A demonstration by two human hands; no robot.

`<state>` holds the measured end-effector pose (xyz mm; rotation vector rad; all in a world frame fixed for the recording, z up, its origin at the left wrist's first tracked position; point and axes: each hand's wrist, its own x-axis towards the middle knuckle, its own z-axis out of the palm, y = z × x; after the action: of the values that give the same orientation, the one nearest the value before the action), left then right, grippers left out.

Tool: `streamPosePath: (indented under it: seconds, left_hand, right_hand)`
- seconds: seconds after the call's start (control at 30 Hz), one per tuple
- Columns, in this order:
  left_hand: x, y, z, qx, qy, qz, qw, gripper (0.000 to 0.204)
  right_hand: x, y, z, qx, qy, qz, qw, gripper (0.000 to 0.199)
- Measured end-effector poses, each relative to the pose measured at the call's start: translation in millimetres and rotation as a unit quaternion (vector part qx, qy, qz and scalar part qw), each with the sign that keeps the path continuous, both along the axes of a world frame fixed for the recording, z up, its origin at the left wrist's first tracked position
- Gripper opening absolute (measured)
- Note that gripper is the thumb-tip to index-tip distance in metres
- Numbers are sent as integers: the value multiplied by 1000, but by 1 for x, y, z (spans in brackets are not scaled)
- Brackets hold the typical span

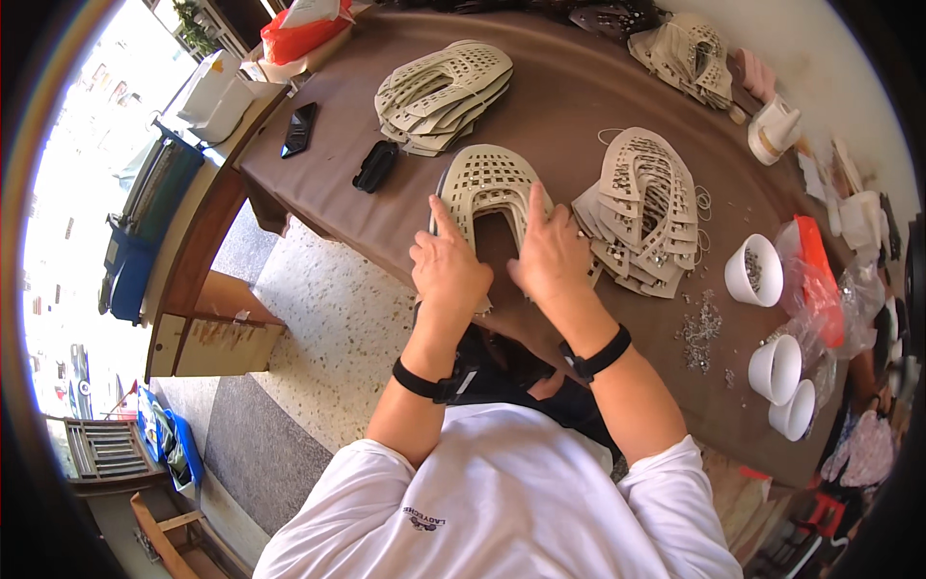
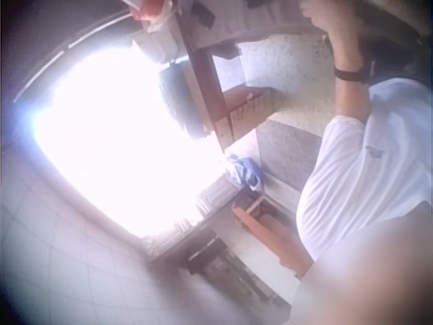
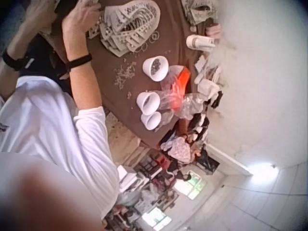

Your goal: The person picks up and turns over shoe uppers by hand, then gathers a stack of them and wraps a rubber band around the middle.

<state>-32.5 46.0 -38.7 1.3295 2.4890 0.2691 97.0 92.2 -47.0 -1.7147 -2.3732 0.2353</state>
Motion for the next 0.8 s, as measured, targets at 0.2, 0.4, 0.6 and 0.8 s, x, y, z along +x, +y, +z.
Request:
streamPosePath:
  seconds: [0.2, 0.4, 0.6, 0.8]
  left_hand:
    - [-6, 9, -2, 9, 6, 12, 1000, 124]
    - [-10, 4, -2, 14, 12, -7, 1000, 127]
    - [-15, -6, -1, 36, -23, -25, 999, 127]
    - [-14, -16, 13, 85, -71, -19, 994, 124]
  right_hand:
    - [-1, 10, -19, 91, 19, 13, 996, 95]
    - [4, 8, -14, 55, 19, 17, 998, 95]
    - [44, 27, 21, 120, 203, 15, 972, 90]
    - [147, 90, 46, 198, 82, -187, 959, 58]
